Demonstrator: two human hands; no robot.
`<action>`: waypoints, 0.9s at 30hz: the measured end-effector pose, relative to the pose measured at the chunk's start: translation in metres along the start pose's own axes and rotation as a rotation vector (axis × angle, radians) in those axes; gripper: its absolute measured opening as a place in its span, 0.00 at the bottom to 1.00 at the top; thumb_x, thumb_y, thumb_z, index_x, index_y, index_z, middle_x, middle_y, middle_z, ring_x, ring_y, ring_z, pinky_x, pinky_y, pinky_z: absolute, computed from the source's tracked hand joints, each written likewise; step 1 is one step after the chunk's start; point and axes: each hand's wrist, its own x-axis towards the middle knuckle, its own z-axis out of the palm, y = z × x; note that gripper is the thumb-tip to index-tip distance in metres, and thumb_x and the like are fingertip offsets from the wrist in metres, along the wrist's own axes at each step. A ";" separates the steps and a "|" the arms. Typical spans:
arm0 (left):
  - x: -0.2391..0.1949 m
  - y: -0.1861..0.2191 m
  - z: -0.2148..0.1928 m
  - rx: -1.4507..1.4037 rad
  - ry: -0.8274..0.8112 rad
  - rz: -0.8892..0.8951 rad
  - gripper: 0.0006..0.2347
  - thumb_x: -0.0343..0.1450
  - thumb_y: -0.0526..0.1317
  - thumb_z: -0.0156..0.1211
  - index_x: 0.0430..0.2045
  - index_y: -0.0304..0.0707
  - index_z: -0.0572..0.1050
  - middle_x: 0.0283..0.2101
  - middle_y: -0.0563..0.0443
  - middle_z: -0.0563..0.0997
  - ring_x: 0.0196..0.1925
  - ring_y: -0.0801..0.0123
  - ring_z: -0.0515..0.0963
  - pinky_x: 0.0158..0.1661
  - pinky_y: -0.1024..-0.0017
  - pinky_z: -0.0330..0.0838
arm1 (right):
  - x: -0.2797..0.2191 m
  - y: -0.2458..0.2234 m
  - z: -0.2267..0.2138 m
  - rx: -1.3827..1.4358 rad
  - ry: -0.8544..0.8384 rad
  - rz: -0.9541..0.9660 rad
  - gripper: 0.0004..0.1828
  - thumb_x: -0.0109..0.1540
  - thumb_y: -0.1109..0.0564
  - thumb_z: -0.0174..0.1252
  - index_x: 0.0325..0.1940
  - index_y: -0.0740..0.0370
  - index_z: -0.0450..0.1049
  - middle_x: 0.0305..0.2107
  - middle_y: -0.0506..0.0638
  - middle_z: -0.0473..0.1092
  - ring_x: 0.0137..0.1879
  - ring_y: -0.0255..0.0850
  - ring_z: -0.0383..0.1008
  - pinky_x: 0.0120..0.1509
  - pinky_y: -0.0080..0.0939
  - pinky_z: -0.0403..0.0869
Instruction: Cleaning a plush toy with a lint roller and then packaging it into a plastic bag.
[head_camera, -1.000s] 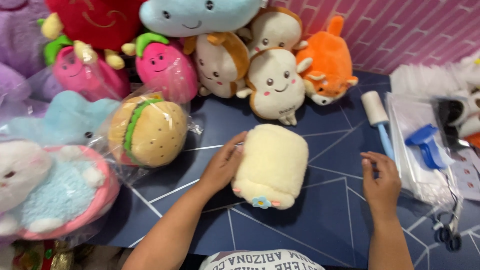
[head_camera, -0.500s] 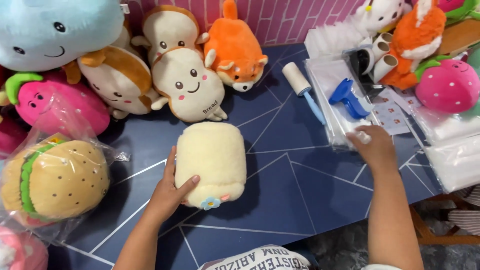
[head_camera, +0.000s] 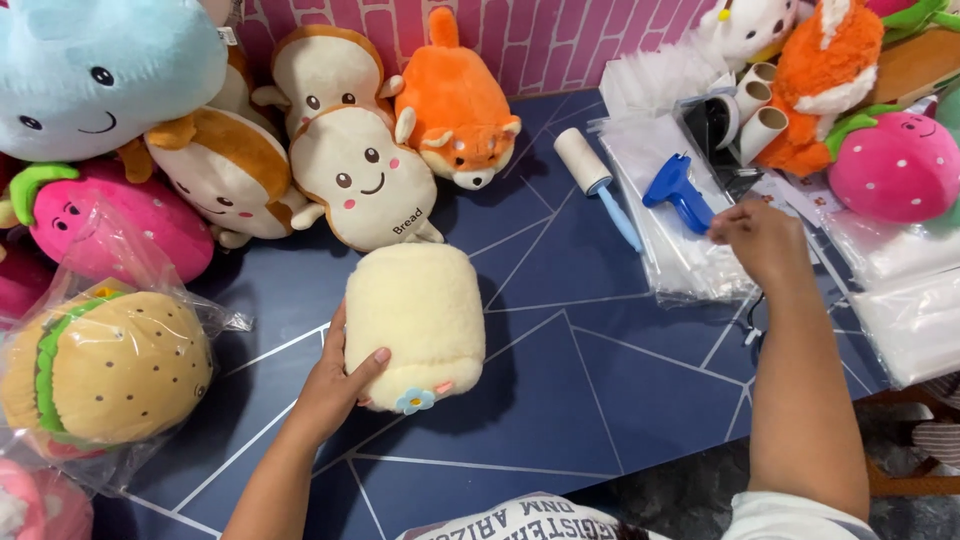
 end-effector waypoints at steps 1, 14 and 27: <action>0.000 -0.001 0.000 0.000 0.002 0.000 0.41 0.62 0.50 0.56 0.73 0.71 0.43 0.68 0.67 0.64 0.54 0.64 0.77 0.37 0.63 0.77 | -0.001 -0.003 -0.003 0.001 -0.001 -0.001 0.08 0.71 0.53 0.58 0.48 0.57 0.79 0.36 0.49 0.81 0.34 0.37 0.74 0.29 0.42 0.63; -0.013 0.044 -0.005 0.455 0.157 0.396 0.34 0.64 0.54 0.58 0.68 0.50 0.58 0.71 0.54 0.63 0.70 0.66 0.64 0.56 0.62 0.65 | -0.060 0.132 0.048 0.050 0.050 0.210 0.21 0.71 0.40 0.55 0.56 0.56 0.80 0.42 0.53 0.78 0.47 0.52 0.78 0.53 0.58 0.76; 0.000 0.102 0.058 1.008 0.171 0.490 0.26 0.68 0.65 0.56 0.54 0.54 0.77 0.57 0.42 0.75 0.61 0.45 0.75 0.54 0.51 0.75 | -0.005 0.155 0.106 0.070 0.546 -0.445 0.18 0.67 0.63 0.63 0.61 0.54 0.82 0.43 0.56 0.71 0.53 0.53 0.74 0.58 0.52 0.75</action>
